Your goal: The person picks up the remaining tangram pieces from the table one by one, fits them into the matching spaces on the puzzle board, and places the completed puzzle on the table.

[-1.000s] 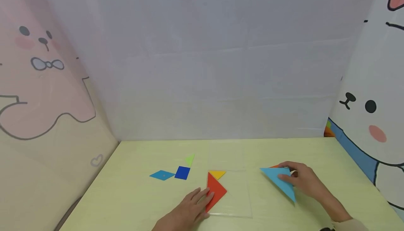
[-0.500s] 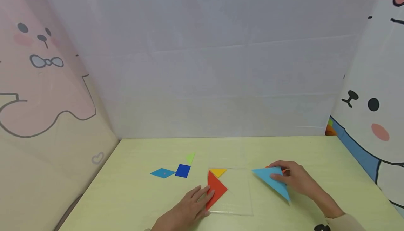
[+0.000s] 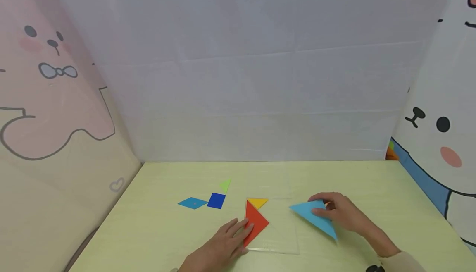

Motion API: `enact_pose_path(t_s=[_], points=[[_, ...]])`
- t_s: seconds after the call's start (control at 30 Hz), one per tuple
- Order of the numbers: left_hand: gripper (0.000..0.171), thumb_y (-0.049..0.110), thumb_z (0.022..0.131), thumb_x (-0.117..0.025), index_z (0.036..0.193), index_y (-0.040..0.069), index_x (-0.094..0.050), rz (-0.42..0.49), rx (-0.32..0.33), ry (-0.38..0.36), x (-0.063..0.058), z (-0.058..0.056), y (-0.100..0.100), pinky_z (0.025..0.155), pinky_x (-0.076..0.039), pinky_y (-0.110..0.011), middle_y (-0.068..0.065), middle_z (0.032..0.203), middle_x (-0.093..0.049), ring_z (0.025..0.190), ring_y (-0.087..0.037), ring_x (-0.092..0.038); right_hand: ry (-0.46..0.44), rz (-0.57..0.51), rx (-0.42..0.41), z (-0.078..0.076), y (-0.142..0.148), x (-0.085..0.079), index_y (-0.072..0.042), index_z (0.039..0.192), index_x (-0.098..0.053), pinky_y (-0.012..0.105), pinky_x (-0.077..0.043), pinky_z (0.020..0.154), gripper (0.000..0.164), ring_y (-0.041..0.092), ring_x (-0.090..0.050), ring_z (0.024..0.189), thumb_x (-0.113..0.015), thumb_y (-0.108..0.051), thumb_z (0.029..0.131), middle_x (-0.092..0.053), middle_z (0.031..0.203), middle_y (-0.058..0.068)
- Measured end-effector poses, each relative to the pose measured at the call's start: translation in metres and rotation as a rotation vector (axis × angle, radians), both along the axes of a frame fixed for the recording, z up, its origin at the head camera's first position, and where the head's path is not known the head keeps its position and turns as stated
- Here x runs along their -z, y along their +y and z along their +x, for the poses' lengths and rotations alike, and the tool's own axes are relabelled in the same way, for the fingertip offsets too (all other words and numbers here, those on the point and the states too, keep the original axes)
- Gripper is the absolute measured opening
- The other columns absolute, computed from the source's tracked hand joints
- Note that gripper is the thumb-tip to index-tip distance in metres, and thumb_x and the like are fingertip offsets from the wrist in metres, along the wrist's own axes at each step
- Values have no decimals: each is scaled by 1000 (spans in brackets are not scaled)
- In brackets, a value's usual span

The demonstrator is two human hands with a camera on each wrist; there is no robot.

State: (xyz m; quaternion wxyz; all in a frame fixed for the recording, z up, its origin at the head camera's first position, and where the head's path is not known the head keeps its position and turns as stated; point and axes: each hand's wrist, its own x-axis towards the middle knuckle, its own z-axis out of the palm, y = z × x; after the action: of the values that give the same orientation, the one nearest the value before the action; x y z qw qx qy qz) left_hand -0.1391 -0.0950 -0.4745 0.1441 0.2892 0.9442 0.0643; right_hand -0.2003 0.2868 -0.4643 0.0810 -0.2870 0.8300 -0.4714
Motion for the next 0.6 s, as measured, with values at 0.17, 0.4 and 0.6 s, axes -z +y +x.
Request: enact_pose_path(t_s=[0.17, 0.4, 0.6], points=[[59, 46, 107, -50, 161, 28, -35, 5, -1, -4, 0, 1, 0, 120, -31, -42, 9, 165, -33, 150, -24, -33, 46, -6, -45, 0, -6, -1, 11, 125, -63, 27, -54, 67, 28, 10, -66, 81, -62, -5, 102, -68, 119, 18], [60, 46, 106, -51, 161, 29, -35, 1, -9, -1, 1, 1, 0, 120, -32, -42, 10, 164, -34, 150, -23, -33, 90, -50, -130, -1, -15, -2, 10, 124, -65, 27, -56, 68, 26, 13, -68, 85, -62, 1, 100, -70, 118, 17], [60, 47, 106, -50, 161, 29, -36, -2, -2, 7, 0, 0, -1, 119, -33, -43, 9, 164, -35, 149, -24, -34, 106, -70, -165, 0, -24, -3, 9, 125, -65, 27, -56, 71, 26, 13, -69, 88, -63, 1, 100, -71, 118, 19]])
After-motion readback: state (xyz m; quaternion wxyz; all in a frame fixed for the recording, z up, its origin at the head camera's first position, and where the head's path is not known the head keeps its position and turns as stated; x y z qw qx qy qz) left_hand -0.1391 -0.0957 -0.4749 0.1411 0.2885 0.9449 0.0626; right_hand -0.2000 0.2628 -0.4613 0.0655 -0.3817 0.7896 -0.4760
